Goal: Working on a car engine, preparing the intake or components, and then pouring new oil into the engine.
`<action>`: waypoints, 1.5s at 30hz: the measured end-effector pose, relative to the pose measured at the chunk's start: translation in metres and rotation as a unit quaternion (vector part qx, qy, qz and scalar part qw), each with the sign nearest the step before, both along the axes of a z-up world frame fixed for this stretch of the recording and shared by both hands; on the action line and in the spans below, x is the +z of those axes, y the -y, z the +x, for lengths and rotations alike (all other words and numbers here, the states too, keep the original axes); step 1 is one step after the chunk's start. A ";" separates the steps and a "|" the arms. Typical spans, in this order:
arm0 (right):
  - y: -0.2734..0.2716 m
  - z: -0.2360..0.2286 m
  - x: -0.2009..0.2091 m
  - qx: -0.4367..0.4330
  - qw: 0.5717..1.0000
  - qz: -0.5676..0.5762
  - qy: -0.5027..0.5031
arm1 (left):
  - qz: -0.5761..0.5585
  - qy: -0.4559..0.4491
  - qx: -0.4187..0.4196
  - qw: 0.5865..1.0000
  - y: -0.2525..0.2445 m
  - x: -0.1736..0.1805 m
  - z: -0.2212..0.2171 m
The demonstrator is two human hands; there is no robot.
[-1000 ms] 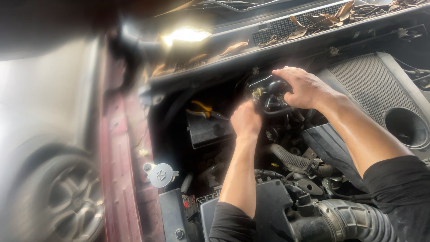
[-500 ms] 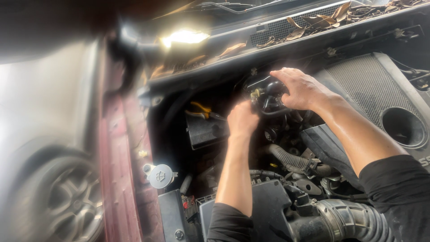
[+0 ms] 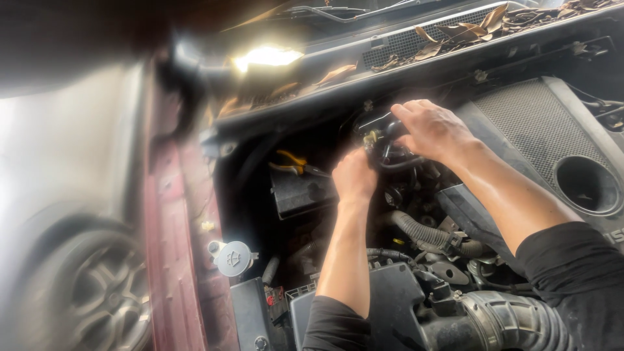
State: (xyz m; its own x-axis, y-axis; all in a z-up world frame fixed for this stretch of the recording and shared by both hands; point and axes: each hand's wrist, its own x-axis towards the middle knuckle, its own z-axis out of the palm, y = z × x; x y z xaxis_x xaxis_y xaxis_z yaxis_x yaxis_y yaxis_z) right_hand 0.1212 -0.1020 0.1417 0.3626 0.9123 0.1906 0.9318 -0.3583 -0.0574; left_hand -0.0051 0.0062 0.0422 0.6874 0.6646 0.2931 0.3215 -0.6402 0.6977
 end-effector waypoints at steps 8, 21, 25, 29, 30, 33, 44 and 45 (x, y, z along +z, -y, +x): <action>-0.020 0.024 -0.026 0.007 0.993 -0.020 0.119 | 0.038 0.006 0.007 0.999 0.003 -0.019 0.007; -0.008 0.013 -0.009 0.010 0.996 -0.008 0.086 | 0.044 0.025 0.017 0.999 0.004 -0.015 0.007; -0.003 0.011 -0.010 0.031 0.999 0.006 -0.003 | 0.031 0.021 0.015 0.999 0.004 -0.015 0.006; -0.005 0.007 -0.003 0.005 1.000 -0.023 -0.010 | 0.039 0.039 0.009 0.998 0.004 -0.012 0.004; -0.006 0.006 0.000 -0.006 0.999 -0.049 -0.015 | 0.035 0.027 0.010 0.999 0.005 -0.011 0.004; -0.005 0.005 0.001 -0.001 0.999 -0.051 -0.017 | 0.041 -0.004 0.008 0.999 -0.001 -0.022 0.008; 0.001 0.027 -0.009 0.047 0.999 -0.010 0.026 | 0.018 -0.037 -0.007 0.999 0.015 0.000 0.008; -0.002 0.024 -0.006 0.038 0.998 -0.038 0.025 | 0.025 -0.037 -0.002 0.999 0.015 -0.001 0.007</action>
